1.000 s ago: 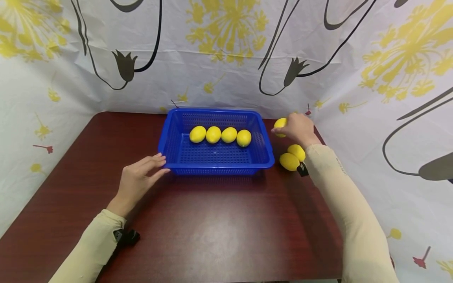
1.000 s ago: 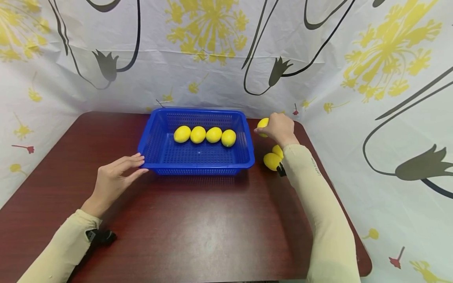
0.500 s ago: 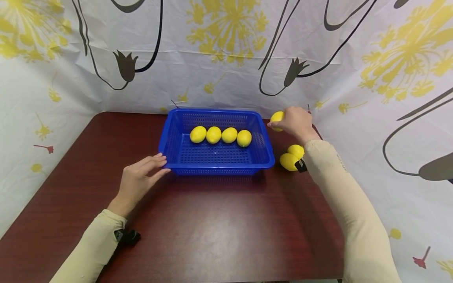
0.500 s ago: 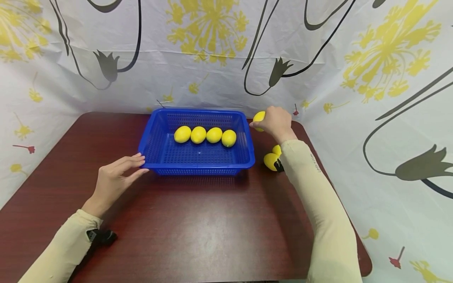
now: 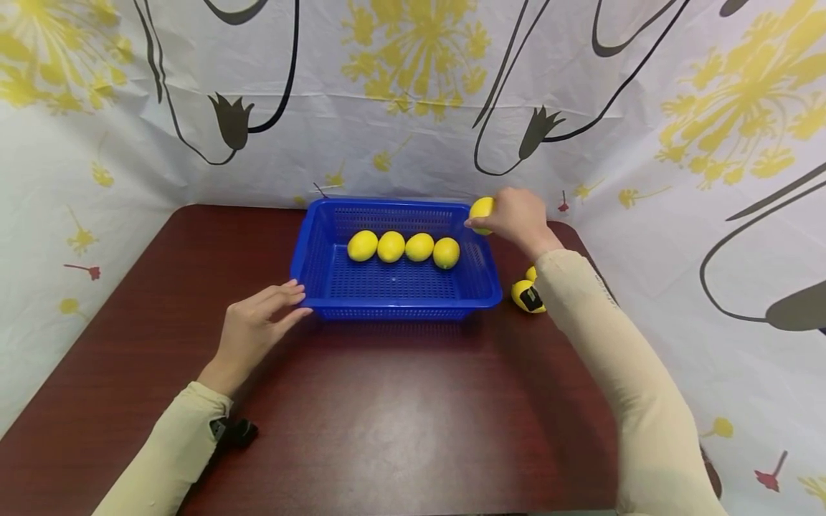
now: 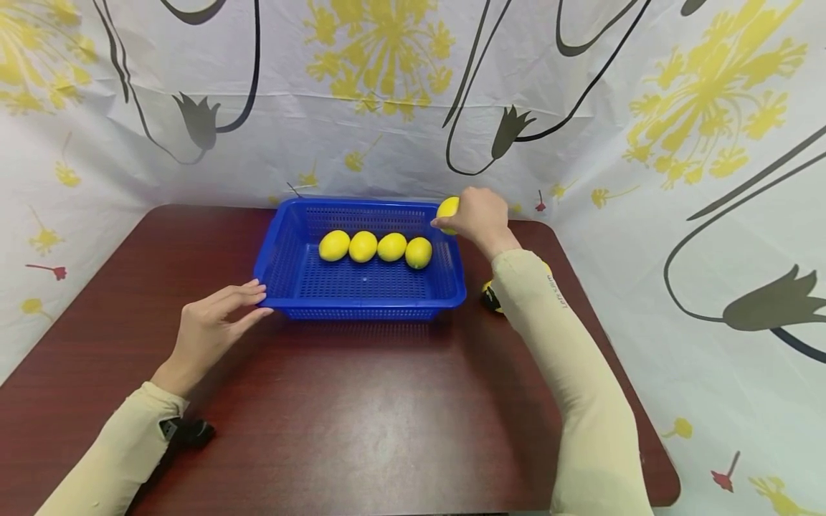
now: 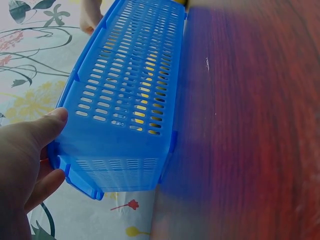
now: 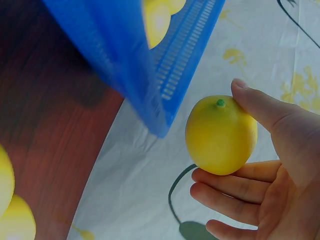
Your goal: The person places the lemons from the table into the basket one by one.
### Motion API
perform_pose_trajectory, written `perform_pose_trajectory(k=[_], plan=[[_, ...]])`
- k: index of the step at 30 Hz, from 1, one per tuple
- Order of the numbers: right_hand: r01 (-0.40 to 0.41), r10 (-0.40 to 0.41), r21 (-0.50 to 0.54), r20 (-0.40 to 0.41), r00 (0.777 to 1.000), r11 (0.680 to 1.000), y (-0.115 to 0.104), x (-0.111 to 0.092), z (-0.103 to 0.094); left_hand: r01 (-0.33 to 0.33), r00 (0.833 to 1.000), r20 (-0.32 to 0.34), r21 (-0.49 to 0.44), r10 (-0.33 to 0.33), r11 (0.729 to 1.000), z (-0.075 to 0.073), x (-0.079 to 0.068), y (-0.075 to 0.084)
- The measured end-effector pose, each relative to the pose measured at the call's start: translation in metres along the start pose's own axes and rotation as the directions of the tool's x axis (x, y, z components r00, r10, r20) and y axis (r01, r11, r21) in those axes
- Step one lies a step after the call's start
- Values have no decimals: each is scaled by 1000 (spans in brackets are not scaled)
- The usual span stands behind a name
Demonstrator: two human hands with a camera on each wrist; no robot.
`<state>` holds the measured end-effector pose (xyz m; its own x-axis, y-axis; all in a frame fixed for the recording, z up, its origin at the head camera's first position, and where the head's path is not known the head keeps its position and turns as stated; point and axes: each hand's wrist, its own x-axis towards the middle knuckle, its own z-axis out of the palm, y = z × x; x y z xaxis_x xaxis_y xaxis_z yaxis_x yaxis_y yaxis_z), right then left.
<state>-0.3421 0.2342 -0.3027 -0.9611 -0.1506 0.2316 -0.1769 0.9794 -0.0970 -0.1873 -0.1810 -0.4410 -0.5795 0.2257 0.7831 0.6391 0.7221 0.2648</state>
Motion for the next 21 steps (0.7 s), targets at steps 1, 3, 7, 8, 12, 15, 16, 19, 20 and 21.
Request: perform_pose_trajectory(k=[1, 3, 7, 8, 12, 15, 16, 19, 20, 21], plan=[[5, -5, 2, 0, 1000, 1000, -3, 1, 0, 3, 1000, 5, 2, -3, 1000, 0, 0, 0], [13, -13, 5, 3, 1000, 1000, -10, 2, -1, 5, 1000, 11, 6, -5, 1000, -1, 0, 0], [37, -37, 9, 10, 999, 999, -25, 6, -2, 6, 1000, 13, 9, -6, 1000, -1, -1, 0], [43, -43, 13, 11, 999, 999, -29, 7, -2, 5, 1000, 9, 8, -5, 1000, 0, 0, 0], [65, -66, 27, 10, 998, 998, -42, 12, -2, 4, 1000, -3, 5, -3, 1000, 0, 0, 0], [72, -73, 37, 18, 997, 997, -51, 16, 0, 4, 1000, -8, -6, -4, 1000, 0, -1, 0], [73, -74, 38, 22, 997, 997, -54, 18, 1, 4, 1000, -9, -10, -4, 1000, 0, -1, 0], [80, -82, 44, 30, 996, 996, -62, 21, 4, 4, 1000, -13, -21, -4, 1000, 1, 0, 1], [84, -85, 45, 30, 996, 995, -65, 22, 5, 3, 1000, -14, -23, -3, 1000, 1, 0, 1], [88, -89, 42, 35, 995, 995, -68, 23, 6, 3, 1000, -15, -26, -3, 1000, 1, 0, 1]])
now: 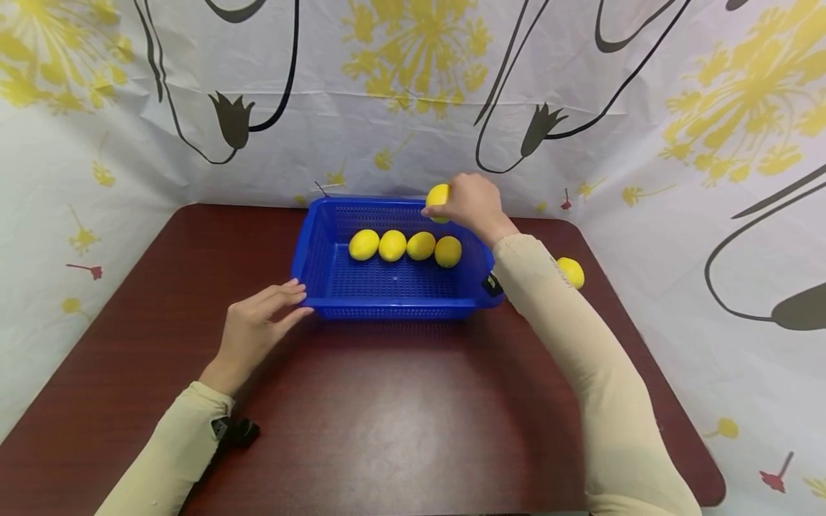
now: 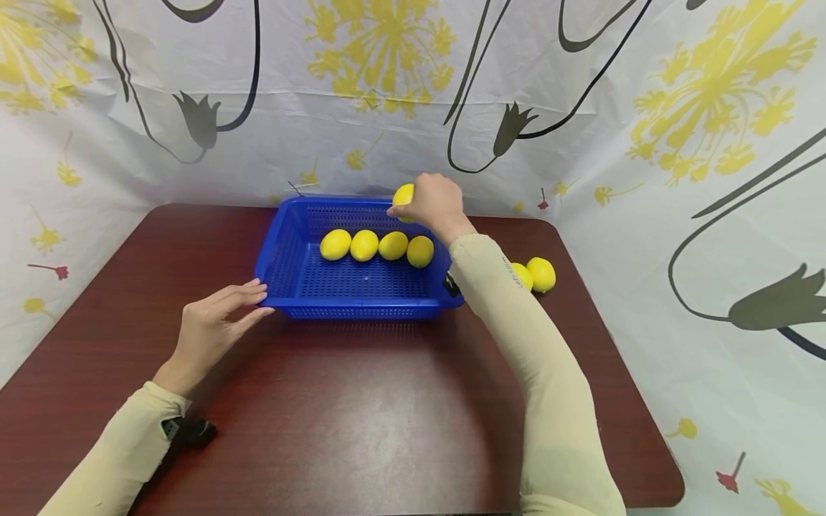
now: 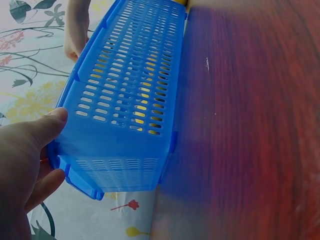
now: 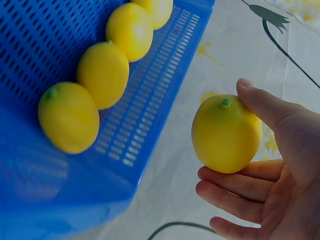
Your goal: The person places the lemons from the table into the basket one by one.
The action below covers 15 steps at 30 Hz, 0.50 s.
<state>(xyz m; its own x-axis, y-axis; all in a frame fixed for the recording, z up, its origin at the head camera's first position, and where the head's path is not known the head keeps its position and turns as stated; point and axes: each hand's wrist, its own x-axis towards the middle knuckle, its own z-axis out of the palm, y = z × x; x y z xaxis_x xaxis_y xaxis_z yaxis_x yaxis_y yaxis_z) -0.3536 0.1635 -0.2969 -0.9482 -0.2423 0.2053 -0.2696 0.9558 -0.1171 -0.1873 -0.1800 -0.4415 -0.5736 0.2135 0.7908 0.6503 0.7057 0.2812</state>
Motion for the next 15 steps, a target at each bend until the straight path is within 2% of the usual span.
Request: perform_pose_trajectory(k=[15], plan=[[50, -53, 39, 55, 997, 998, -50, 20, 15, -15, 1000, -18, -2, 15, 1000, 2, 0, -2]])
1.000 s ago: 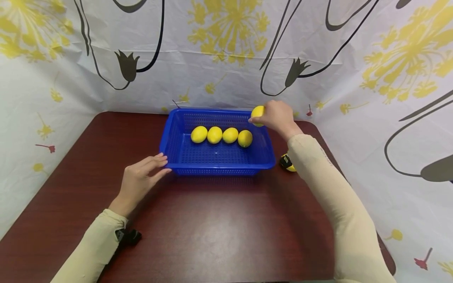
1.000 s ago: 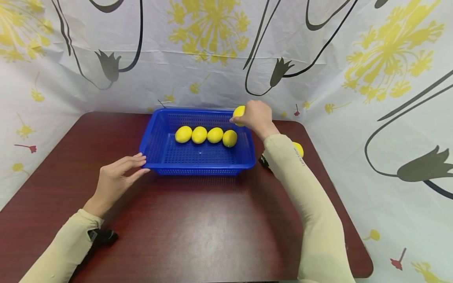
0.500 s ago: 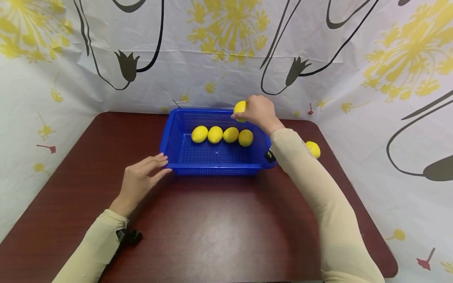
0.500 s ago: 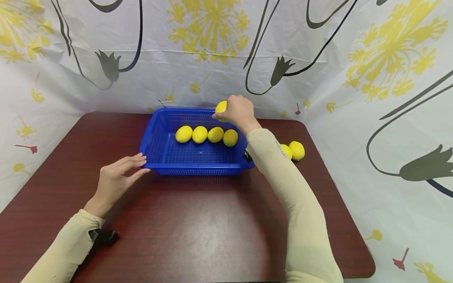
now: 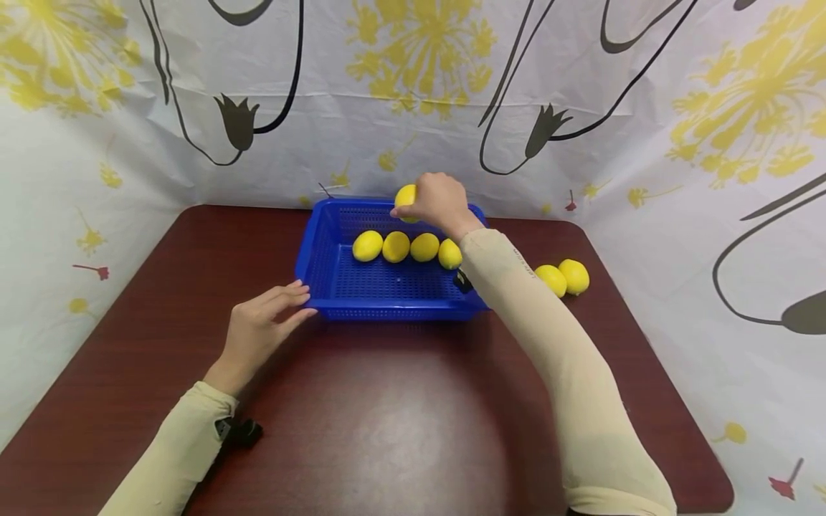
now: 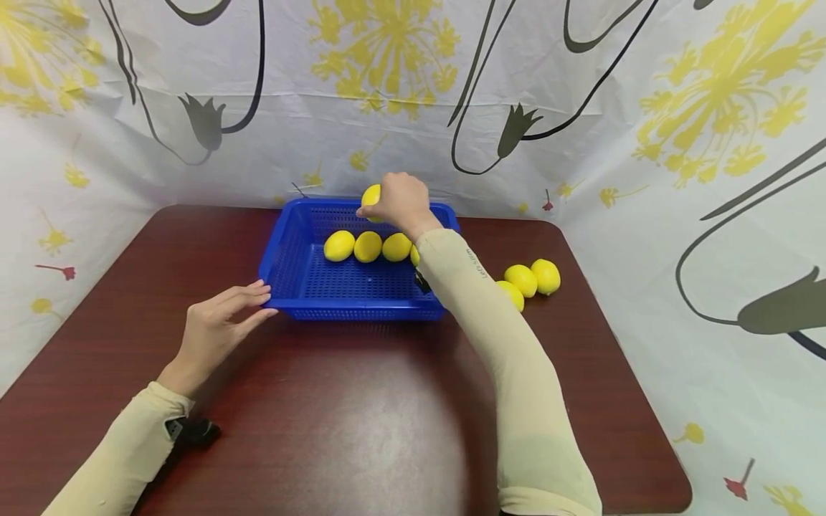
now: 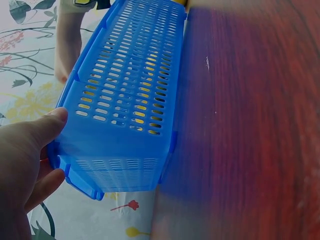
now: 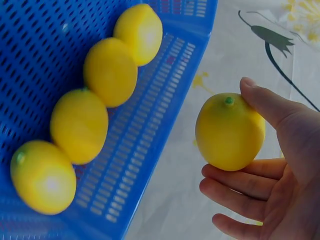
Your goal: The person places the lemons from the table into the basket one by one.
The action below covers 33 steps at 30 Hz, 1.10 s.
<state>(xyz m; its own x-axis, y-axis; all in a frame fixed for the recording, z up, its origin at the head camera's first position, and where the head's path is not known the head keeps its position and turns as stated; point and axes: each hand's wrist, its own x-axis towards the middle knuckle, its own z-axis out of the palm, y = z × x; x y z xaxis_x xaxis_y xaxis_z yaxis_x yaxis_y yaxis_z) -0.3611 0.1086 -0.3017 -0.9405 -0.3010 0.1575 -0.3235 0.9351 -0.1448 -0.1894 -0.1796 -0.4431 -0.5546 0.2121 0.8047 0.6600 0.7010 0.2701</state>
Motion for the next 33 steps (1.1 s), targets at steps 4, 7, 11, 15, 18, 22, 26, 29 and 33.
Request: perform_pose_trajectory(k=[4, 7, 11, 15, 18, 22, 26, 29, 33], plan=[[11, -11, 14, 39, 999, 1000, -11, 6, 6, 0, 1000, -1, -1, 0, 1000, 0, 0, 0], [12, -13, 13, 77, 997, 1000, -18, 10, 10, 2, 1000, 0, -2, -2, 1000, 0, 0, 0], [29, -31, 24, 121, 992, 999, -28, 14, 15, -5, 1000, -10, -4, 5, 1000, 1, 1, -1], [50, -57, 47, 155, 986, 998, -36, 18, 21, -15, 1000, -20, -4, 15, 1000, 1, 1, -2], [61, -69, 51, 171, 983, 997, -42, 20, 25, -15, 1000, -21, -6, 15, 1000, 2, 0, -2], [80, -87, 48, 183, 979, 996, -49, 21, 31, -13, 1000, -22, -4, 13, 1000, 2, 0, -2], [103, -108, 39, 183, 977, 994, -57, 21, 37, -11, 1000, -17, -2, 11, 1000, 2, -1, -2], [125, -129, 30, 189, 974, 992, -63, 21, 42, -10, 1000, -11, 0, 10, 1000, 2, -1, -2], [162, -160, 2, 199, 967, 987, -70, 21, 49, -8, 1000, -8, 1, 8, 1000, 2, -1, -2]])
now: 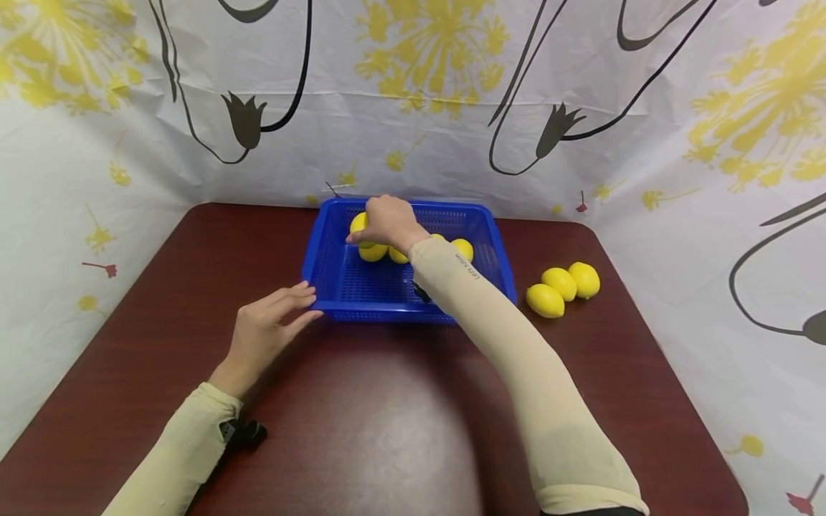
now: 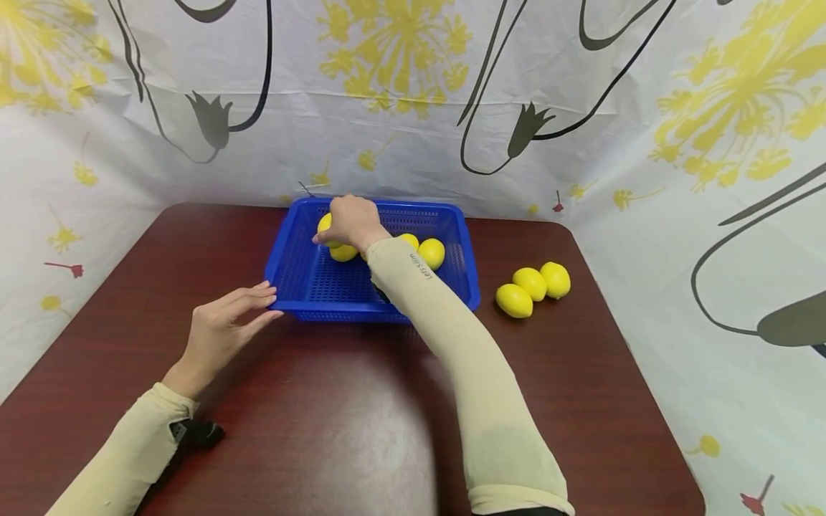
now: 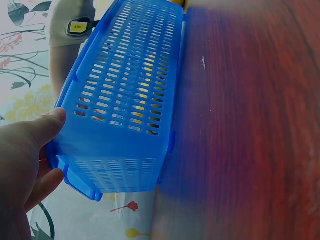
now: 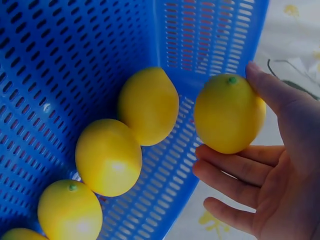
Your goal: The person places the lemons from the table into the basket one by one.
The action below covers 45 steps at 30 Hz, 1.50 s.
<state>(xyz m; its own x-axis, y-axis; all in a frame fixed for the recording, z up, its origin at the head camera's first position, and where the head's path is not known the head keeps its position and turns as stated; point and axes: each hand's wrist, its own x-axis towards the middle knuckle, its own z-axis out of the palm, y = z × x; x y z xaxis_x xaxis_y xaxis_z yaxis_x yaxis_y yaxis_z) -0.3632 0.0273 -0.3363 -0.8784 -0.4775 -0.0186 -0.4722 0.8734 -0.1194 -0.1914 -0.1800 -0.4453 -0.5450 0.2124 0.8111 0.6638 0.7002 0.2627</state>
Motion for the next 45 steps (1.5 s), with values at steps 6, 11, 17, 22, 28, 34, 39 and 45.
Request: perform_pose_trajectory(k=[6, 11, 17, 22, 28, 34, 39, 45], plan=[[25, -24, -63, 19, 1000, 998, -9, 4, 9, -1, 1000, -1, 6, 1, 1000, -1, -1, 0], [68, -65, -64, 53, 996, 996, -16, 5, 13, -6, 1000, -11, 17, 6, 1000, -1, 0, -1], [105, -95, -99, 102, 990, 989, -24, 6, 17, -10, 1000, -18, 10, 10, 1000, -2, 1, -1], [132, -118, -110, 128, 985, 985, -30, 7, 21, -9, 1000, -17, 16, 10, 1000, -2, 1, 0], [177, -153, -162, 150, 977, 971, -31, 10, 30, -6, 1000, -9, 25, 6, 1000, -2, 1, 0], [215, -185, -216, 149, 971, 952, -32, 13, 36, -7, 1000, -14, 18, 7, 1000, -3, 1, 1], [236, -204, -241, 149, 968, 942, -33, 13, 40, -8, 1000, -14, 7, 8, 1000, -2, 1, 1], [249, -216, -239, 154, 964, 939, -33, 15, 45, -2, 1000, -2, 17, 2, 1000, -2, 1, 1]])
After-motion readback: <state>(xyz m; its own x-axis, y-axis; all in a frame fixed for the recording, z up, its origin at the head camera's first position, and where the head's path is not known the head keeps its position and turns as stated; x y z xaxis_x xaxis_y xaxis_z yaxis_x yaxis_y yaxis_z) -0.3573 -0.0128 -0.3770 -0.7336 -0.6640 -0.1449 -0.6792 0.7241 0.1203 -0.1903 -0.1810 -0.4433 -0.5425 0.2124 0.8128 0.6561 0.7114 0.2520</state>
